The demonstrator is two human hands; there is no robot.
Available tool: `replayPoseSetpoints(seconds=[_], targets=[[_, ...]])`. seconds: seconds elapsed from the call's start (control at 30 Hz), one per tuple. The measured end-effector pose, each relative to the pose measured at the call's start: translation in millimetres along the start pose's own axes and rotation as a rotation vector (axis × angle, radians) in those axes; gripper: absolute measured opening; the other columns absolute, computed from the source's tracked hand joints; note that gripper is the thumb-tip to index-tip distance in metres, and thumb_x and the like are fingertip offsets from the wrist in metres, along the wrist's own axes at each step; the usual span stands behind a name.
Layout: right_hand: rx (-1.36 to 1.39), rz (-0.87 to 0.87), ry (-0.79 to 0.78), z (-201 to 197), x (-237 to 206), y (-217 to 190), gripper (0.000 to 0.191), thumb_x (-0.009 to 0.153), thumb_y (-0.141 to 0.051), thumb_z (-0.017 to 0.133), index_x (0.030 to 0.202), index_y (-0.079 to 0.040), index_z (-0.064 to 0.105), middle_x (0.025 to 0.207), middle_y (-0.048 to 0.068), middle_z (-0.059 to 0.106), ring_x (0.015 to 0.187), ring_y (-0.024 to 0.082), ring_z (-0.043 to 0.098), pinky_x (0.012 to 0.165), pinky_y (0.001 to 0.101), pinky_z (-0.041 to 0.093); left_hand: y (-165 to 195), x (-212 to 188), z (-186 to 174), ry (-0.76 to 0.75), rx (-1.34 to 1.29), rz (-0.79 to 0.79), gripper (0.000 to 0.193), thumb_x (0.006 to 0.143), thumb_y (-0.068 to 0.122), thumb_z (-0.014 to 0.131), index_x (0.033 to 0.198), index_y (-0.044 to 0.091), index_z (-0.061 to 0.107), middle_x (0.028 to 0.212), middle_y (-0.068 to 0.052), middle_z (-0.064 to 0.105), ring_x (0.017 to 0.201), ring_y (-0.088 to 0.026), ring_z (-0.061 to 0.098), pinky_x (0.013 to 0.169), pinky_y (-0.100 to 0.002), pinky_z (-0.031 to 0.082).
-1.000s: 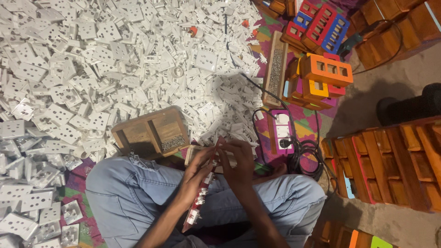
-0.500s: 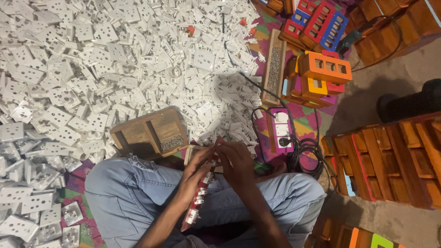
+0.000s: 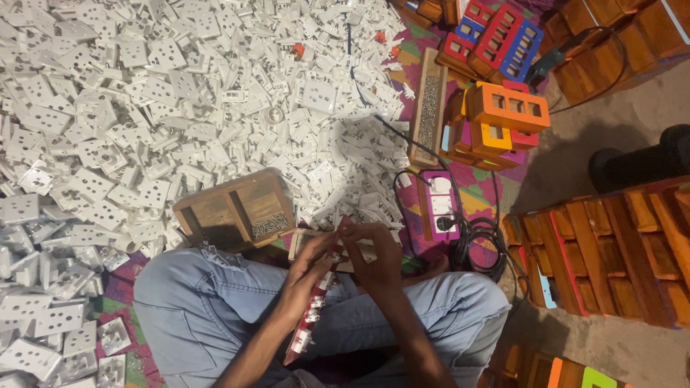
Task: The person sits on the floor and assembles white plastic electrical sockets onto a red multi-socket board. They pick sockets from a large pile, place them into slots on the board, and secure them using small metal screws from a wooden box.
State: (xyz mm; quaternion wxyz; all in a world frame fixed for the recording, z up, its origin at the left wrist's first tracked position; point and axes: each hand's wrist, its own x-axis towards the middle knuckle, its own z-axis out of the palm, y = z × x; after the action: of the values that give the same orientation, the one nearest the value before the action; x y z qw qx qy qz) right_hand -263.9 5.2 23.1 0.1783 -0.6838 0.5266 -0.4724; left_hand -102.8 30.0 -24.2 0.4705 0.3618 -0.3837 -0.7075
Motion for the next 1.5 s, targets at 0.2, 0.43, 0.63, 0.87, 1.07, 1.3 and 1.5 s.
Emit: replayPoseSetpoints(seconds=[0.2, 0.43, 0.63, 0.87, 1.07, 1.3, 1.5], targets=[[-0.037, -0.132, -0.006, -2, 1, 4, 0.022, 0.086, 0.001, 0.079, 0.093, -0.008, 0.061, 0.101, 0.007, 0.074, 0.093, 0.024, 0.074, 0.079, 0.0330, 0.058, 1, 0, 0, -0.001, -0.016, -0.006, 0.050, 0.098, 0.011, 0.053, 0.148, 0.008, 0.049, 0.151, -0.013, 0.055, 0.144, -0.024, 0.048, 0.117, -0.038, 0.037], [-0.118, -0.086, 0.029, -1, 2, 0, 0.026, 0.082, -0.002, 0.084, 0.104, -0.009, 0.072, 0.100, 0.006, 0.073, 0.096, 0.024, 0.071, 0.083, 0.0355, 0.057, 10, 0, 1, -0.004, 0.024, -0.032, 0.048, 0.099, 0.013, 0.052, 0.147, 0.010, 0.050, 0.150, -0.012, 0.057, 0.142, -0.024, 0.050, 0.117, -0.039, 0.039], [-0.218, -0.209, 0.060, -3, 6, 1, 0.024, 0.077, -0.005, 0.087, 0.097, -0.010, 0.075, 0.098, 0.005, 0.067, 0.096, 0.025, 0.065, 0.081, 0.0391, 0.052, 13, 0, 1, 0.013, 0.045, -0.067, 0.048, 0.098, 0.013, 0.052, 0.146, 0.012, 0.051, 0.149, -0.012, 0.057, 0.141, -0.024, 0.052, 0.116, -0.041, 0.042], [-0.203, -0.124, 0.047, -2, 1, 0, 0.022, 0.076, -0.006, 0.087, 0.094, -0.010, 0.076, 0.096, 0.005, 0.067, 0.094, 0.025, 0.064, 0.080, 0.0380, 0.052, 4, 0, 1, 0.002, 0.019, 0.011, 0.047, 0.099, 0.011, 0.054, 0.146, 0.009, 0.050, 0.150, -0.014, 0.056, 0.143, -0.025, 0.049, 0.117, -0.040, 0.039], [-0.145, -0.064, 0.081, 4, -1, -1, 0.022, 0.076, -0.003, 0.086, 0.095, -0.009, 0.076, 0.097, 0.006, 0.069, 0.093, 0.025, 0.067, 0.079, 0.0367, 0.054, 1, 0, -1, 0.005, 0.031, 0.012, 0.047, 0.099, 0.012, 0.053, 0.147, 0.007, 0.050, 0.149, -0.014, 0.056, 0.144, -0.024, 0.047, 0.117, -0.038, 0.038], [-0.158, -0.153, 0.053, 1, 4, 1, 0.023, 0.076, -0.003, 0.085, 0.095, -0.008, 0.073, 0.098, 0.007, 0.068, 0.093, 0.026, 0.067, 0.078, 0.0369, 0.055, 0, -1, -1, -0.013, 0.021, 0.045, 0.047, 0.100, 0.012, 0.054, 0.147, 0.006, 0.049, 0.149, -0.014, 0.056, 0.144, -0.025, 0.048, 0.117, -0.038, 0.037], [-0.178, -0.177, 0.012, -3, 6, -5, 0.021, 0.079, -0.002, 0.084, 0.096, -0.007, 0.073, 0.098, 0.006, 0.069, 0.094, 0.026, 0.068, 0.079, 0.0373, 0.055, 3, -1, -2, -0.016, 0.055, 0.031, 0.049, 0.098, 0.011, 0.052, 0.147, 0.008, 0.050, 0.150, -0.012, 0.055, 0.145, -0.024, 0.047, 0.118, -0.040, 0.038]])
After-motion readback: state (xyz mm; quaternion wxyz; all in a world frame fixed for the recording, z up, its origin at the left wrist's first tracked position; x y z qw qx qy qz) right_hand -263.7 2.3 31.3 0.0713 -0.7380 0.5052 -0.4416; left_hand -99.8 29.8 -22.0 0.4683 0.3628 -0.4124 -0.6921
